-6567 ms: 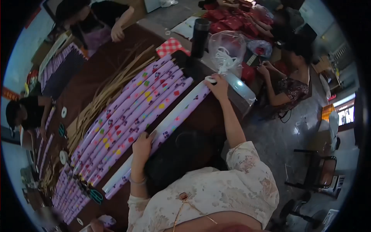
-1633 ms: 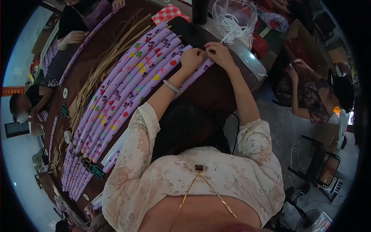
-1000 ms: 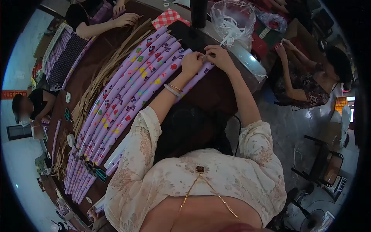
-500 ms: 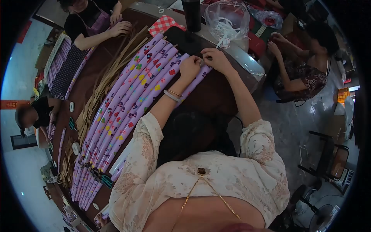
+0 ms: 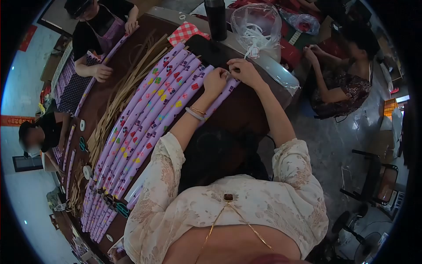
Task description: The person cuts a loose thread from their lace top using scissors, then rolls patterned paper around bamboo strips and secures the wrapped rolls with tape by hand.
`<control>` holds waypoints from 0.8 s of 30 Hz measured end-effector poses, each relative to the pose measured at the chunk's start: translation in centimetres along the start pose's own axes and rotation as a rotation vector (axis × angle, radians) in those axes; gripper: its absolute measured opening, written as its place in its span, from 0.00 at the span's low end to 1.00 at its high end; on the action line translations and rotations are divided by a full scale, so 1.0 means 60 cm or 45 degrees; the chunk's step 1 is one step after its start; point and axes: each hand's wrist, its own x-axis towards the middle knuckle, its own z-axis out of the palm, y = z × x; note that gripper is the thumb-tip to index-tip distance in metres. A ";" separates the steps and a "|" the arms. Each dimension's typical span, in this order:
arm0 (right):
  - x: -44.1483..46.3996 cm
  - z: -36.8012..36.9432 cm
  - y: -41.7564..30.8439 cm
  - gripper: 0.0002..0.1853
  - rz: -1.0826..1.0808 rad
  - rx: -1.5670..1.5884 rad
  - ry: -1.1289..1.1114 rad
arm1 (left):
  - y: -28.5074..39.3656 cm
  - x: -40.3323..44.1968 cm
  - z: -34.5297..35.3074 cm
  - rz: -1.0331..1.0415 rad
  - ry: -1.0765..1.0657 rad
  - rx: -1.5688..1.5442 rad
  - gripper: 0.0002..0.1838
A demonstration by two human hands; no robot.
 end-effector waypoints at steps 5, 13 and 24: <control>-0.002 -0.011 -0.006 0.08 0.121 0.107 -0.074 | 0.003 -0.004 -0.007 0.079 0.043 0.048 0.09; -0.008 -0.022 0.007 0.12 0.050 0.165 -0.234 | 0.004 -0.012 -0.009 0.289 0.147 0.032 0.07; -0.002 -0.028 0.011 0.26 -0.212 -0.080 -0.278 | 0.021 -0.025 -0.014 0.256 0.149 0.255 0.11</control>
